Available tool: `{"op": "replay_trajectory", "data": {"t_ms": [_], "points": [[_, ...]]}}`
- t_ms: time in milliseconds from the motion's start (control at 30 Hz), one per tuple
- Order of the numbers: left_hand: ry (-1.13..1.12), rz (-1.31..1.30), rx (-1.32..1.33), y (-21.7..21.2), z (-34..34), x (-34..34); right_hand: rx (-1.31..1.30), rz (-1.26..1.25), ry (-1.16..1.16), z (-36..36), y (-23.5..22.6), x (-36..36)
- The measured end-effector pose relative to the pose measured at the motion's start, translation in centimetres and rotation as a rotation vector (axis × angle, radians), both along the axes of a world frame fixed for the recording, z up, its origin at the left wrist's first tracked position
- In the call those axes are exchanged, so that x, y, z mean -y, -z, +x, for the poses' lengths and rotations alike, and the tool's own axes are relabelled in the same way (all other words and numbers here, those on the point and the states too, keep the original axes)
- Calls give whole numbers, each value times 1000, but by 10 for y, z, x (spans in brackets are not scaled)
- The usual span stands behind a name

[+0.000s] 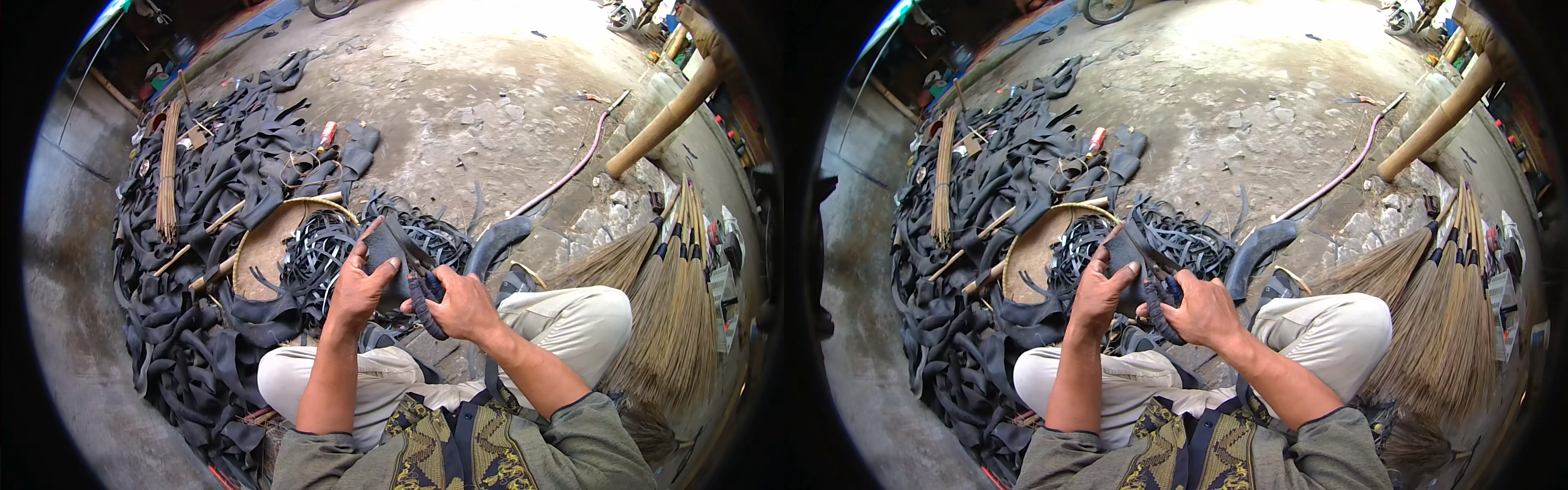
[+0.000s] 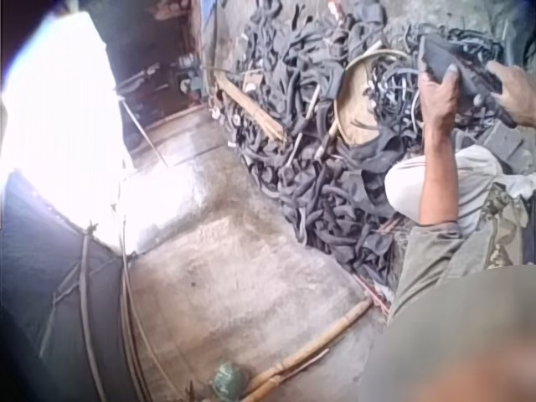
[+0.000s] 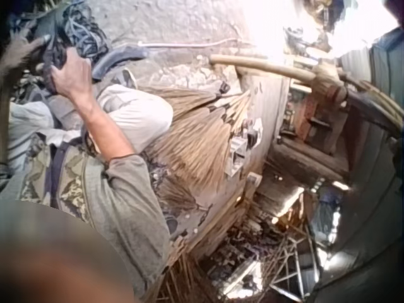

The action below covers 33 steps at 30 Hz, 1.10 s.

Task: The person sits on the floor and uses a knife to cut a rubber tire piece into narrow strips. They repeatedly slice the rubber, rotate the piece, and drop the cut strips into a pile on the ground.

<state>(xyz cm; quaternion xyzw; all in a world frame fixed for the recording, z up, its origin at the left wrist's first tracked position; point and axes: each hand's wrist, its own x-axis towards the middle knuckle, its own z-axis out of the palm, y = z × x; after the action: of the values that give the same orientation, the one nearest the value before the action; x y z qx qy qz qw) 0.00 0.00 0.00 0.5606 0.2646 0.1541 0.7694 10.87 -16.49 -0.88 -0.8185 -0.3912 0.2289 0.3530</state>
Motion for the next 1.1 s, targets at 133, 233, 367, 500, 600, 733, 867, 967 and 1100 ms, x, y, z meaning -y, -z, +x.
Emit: {"op": "replay_trajectory", "data": {"t_ms": [133, 233, 367, 500, 600, 733, 867, 967, 1100], "points": [[-27, 18, -6, 2, 3, 3, -123, -35, 24, 1, -3, 5], [-22, 93, -47, 2, 1, 2, -120, 9, 43, 0, 0, 1], [78, 93, -119, 3, 1, 4, -101, 4, 51, 6, 6, -2], [63, 15, -70, 4, 4, 5, -147, -37, 53, 8, 14, -2], [37, -18, -123, 5, 6, 4, -224, -71, 69, 9, 17, -2], [17, -28, -139, 7, 6, 4, -304, -109, 50, 12, 18, -1], [-25, -51, -146, 13, 4, 3, -428, -76, 44, 17, 25, 0], [-125, -107, -95, 20, 3, -1, -412, 104, 6, 16, 33, -1], [-235, -246, -46, 29, 2, -10, -378, 212, -60, 7, 42, -1]]}}
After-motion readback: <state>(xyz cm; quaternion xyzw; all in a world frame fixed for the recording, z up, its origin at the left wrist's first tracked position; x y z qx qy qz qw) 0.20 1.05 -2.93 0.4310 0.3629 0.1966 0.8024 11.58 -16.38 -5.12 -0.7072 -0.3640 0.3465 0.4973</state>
